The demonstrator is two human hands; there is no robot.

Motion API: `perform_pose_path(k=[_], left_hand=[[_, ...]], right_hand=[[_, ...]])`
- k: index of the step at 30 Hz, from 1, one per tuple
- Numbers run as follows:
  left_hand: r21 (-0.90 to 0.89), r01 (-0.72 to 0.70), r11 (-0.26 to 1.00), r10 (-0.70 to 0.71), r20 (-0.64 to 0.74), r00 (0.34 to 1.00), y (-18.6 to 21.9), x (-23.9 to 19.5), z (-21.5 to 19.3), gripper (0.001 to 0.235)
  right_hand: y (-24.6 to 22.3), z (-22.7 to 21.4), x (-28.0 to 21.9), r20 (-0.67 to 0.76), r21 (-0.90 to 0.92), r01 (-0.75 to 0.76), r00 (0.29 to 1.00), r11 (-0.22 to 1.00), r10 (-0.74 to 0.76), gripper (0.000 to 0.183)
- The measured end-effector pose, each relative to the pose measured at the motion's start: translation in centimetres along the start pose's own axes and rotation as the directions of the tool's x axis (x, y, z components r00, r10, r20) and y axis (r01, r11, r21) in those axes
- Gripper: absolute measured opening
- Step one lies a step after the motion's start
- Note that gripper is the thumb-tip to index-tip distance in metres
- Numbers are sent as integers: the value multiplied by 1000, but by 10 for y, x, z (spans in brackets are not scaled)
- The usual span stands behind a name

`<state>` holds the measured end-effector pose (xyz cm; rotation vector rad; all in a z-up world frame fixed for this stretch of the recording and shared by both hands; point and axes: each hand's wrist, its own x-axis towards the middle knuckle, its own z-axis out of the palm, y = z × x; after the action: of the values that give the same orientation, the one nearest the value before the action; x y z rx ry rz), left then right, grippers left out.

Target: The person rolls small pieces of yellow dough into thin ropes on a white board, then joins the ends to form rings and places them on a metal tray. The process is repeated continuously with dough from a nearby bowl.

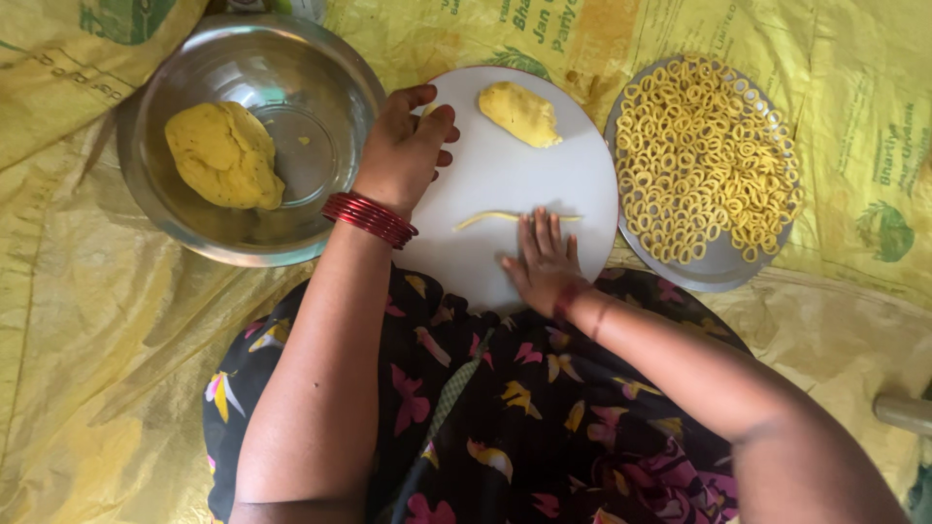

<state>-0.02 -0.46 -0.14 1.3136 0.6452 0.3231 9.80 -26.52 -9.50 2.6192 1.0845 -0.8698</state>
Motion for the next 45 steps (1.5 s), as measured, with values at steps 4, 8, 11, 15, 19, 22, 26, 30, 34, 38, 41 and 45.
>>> perform_pose_path(k=[4,8,11,15,19,22,26,30,34,38,41,45], left_hand=[[19,13,1000,-13,6,1000,-2,-1,1,52],[40,24,999,-24,1,1000,-2,-3,0,53],[44,26,999,-26,-3,1000,-4,-3,-1,53],[65,33,997,-32,-11,999,-7,-2,-2,53],[73,22,997,-21,-12,1000,-6,0,-1,53],[89,40,995,-38,-18,999,-7,-2,-1,53],[84,47,995,-46,-17,999,-6,-3,-1,53],[84,47,995,-46,-13,999,-7,-5,-1,53],[81,48,996,-47,-16,999,-8,-6,-1,53],[87,44,995,-42,-18,999,-10,-5,-2,53],[99,37,994,-35,-18,999,-12,-3,-2,53],[102,37,994,-35,-22,999,-15,-3,-3,53]], right_hand=[[21,5,-28,103,-7,-68,992,998,68,85],[32,11,-30,91,9,-152,984,988,150,89],[34,15,-13,27,64,-163,986,984,162,89],[39,5,28,-188,133,-116,972,984,140,87],[44,-8,43,-309,31,-123,943,992,126,85],[40,-3,28,-187,39,-142,971,989,147,88],[45,-3,-5,48,-34,-155,986,987,157,93],[51,-5,-23,102,-99,-250,960,963,260,93],[50,2,-15,101,-46,-258,960,965,261,93],[48,8,12,-11,82,-232,972,969,234,92],[51,-4,38,-202,117,-176,959,977,197,89],[50,-14,43,-278,23,-159,947,987,159,86]])
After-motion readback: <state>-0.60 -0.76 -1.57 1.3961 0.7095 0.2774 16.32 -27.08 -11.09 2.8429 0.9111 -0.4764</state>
